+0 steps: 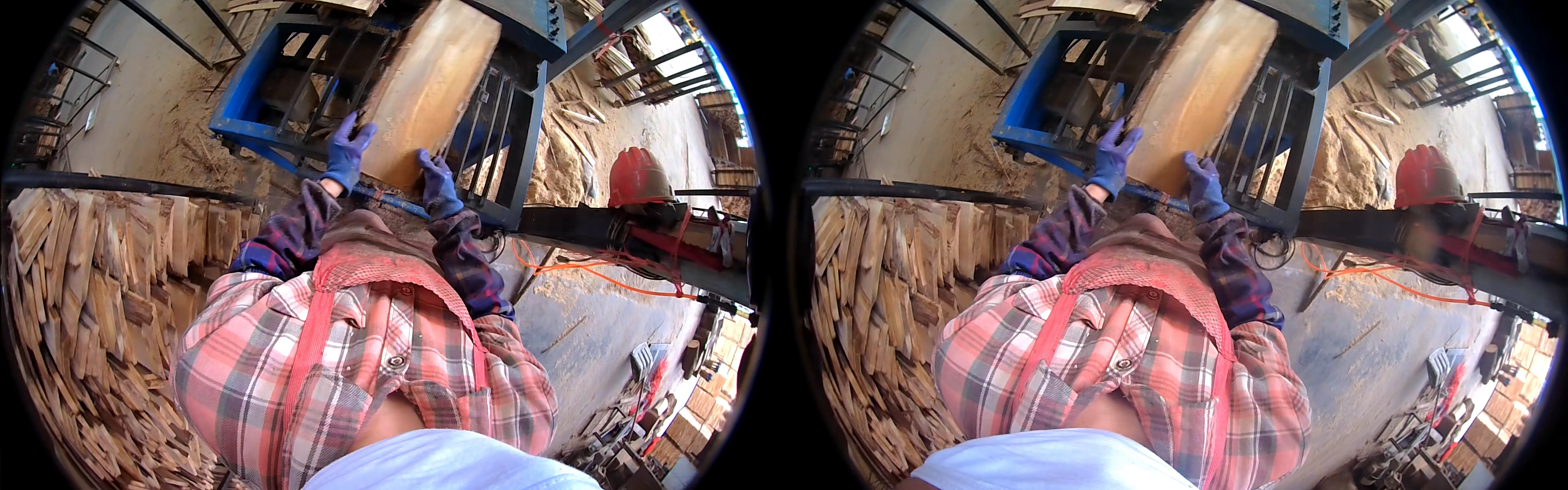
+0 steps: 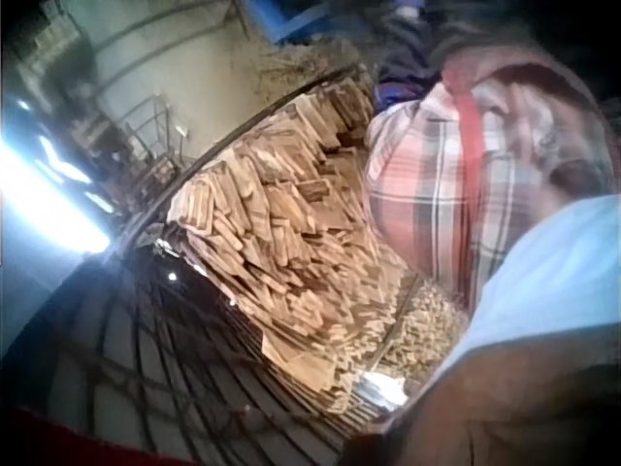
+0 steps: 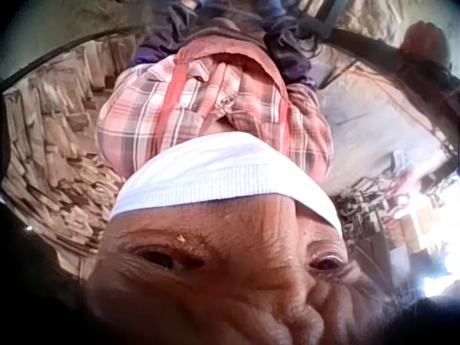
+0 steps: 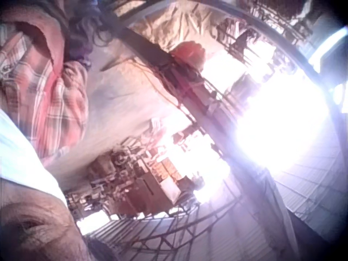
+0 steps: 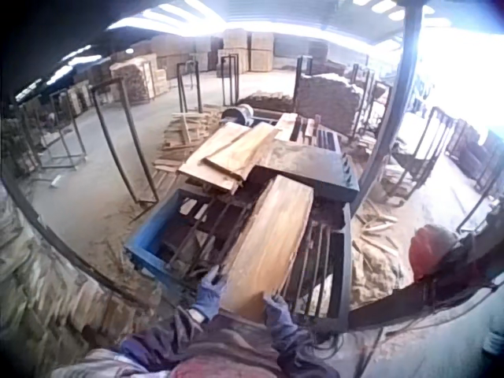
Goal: The person picks up wooden planks from a large pile and feeds them one by one into a blue industrial machine. They guide the wood through the mechanism and then move to the next piece, repeating the process.
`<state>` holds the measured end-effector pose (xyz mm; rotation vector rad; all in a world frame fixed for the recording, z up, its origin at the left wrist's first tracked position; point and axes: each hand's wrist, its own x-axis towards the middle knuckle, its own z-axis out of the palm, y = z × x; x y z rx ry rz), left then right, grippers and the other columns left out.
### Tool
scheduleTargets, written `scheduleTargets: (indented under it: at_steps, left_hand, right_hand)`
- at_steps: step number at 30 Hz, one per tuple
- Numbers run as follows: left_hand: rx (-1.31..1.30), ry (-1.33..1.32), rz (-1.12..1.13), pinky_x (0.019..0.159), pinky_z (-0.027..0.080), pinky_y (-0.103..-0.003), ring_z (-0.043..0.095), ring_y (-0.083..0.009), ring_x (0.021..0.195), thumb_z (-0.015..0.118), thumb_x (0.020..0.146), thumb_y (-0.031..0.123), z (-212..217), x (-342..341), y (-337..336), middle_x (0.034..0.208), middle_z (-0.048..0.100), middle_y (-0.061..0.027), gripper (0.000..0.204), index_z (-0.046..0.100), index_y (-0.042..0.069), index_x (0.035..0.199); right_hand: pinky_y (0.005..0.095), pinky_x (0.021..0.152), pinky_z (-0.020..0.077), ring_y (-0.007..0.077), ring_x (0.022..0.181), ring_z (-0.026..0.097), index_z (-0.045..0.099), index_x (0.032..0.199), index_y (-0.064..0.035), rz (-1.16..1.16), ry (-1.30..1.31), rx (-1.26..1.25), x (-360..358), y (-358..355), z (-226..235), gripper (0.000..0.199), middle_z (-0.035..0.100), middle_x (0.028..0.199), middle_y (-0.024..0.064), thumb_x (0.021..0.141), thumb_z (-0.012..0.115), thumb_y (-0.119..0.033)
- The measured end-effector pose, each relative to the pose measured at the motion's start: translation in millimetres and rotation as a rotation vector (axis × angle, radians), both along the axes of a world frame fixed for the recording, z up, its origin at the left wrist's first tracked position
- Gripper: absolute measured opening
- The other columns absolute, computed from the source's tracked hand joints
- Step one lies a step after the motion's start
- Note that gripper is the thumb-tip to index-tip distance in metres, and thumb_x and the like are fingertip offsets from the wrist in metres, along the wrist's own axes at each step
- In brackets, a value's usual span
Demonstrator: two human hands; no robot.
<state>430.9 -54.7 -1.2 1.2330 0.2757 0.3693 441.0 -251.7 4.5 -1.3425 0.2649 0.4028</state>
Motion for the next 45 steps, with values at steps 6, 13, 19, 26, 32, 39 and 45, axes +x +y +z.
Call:
scheduleTargets:
  at_steps: [6,13,19,26,32,39,45]
  left_hand:
    - [0.028,0.17,0.045,0.097,0.044,-0.029,0.055,-0.0179,0.109,0.075,0.086,0.026,-46.9,-7.1,61.9,0.123,0.059,-0.0124,0.069,0.044,-0.01,0.136]
    - [0.211,0.264,-0.012,0.096,0.043,-0.027,0.055,-0.0149,0.108,0.073,0.087,0.031,0.8,19.7,67.2,0.121,0.061,-0.011,0.065,0.049,-0.011,0.131]
    - [1.221,0.045,0.415,0.075,0.05,-0.048,0.06,-0.0445,0.087,0.061,0.086,0.031,-22.9,23.2,31.9,0.1,0.062,-0.0247,0.035,0.059,0.0,0.102]
    - [1.202,0.104,0.348,0.069,0.049,-0.05,0.06,-0.0414,0.083,0.059,0.084,0.026,-16.6,78.1,16.5,0.094,0.061,-0.0232,0.029,0.057,0.0,0.098]
    - [1.162,-0.525,0.378,0.077,0.05,-0.044,0.062,-0.0376,0.087,0.062,0.082,0.021,74.9,141.1,51.4,0.098,0.064,-0.02,0.029,0.061,0.005,0.106]
    - [1.402,0.081,0.401,0.076,0.046,-0.048,0.06,-0.035,0.087,0.058,0.08,0.037,111.6,225.3,167.4,0.095,0.064,-0.0157,0.036,0.062,0.008,0.101]
    - [1.315,-0.1,0.355,0.083,0.046,-0.046,0.059,-0.0358,0.093,0.059,0.081,0.033,106.7,197.6,94.7,0.092,0.064,-0.0186,0.035,0.062,0.005,0.102]
  right_hand:
    - [0.0327,0.077,0.049,0.0212,0.088,0.059,0.054,0.115,0.0012,0.273,-0.294,-0.152,-16.7,29.3,6.6,0.056,0.061,0.102,0.0124,0.081,0.074,-0.039]
    - [0.0468,0.105,0.0364,0.0435,0.137,0.033,0.045,0.136,-0.0058,0.352,-1.013,-1.21,-34.0,58.7,52.6,0.087,0.033,0.147,0.0264,0.067,0.077,-0.048]
    - [0.0476,0.108,0.0348,0.0385,0.132,0.042,0.053,0.131,-0.0107,0.346,-1.03,-1.269,-12.9,50.7,8.2,0.075,0.046,0.142,0.0153,0.066,0.079,-0.04]
    - [0.045,0.11,0.0343,0.0363,0.131,0.045,0.052,0.133,-0.0131,0.313,-1.087,-1.303,45.6,36.2,-5.6,0.076,0.048,0.142,0.0144,0.068,0.079,-0.042]
    - [0.0428,0.112,0.031,0.0325,0.132,0.045,0.051,0.134,-0.0144,0.452,-0.927,-1.407,118.4,18.5,3.1,0.075,0.047,0.144,0.0125,0.07,0.076,-0.047]
    - [0.0296,0.075,0.0503,0.0152,0.078,0.06,0.071,0.103,-0.0091,0.119,-0.221,-0.071,256.6,134.4,84.2,0.04,0.064,0.086,0.0018,0.087,0.067,-0.045]
    - [0.0347,0.074,0.0559,0.0212,0.089,0.064,0.065,0.109,-0.0087,-0.044,0.0,0.333,270.5,114.3,60.1,0.033,0.067,0.097,0.0051,0.091,0.065,-0.036]
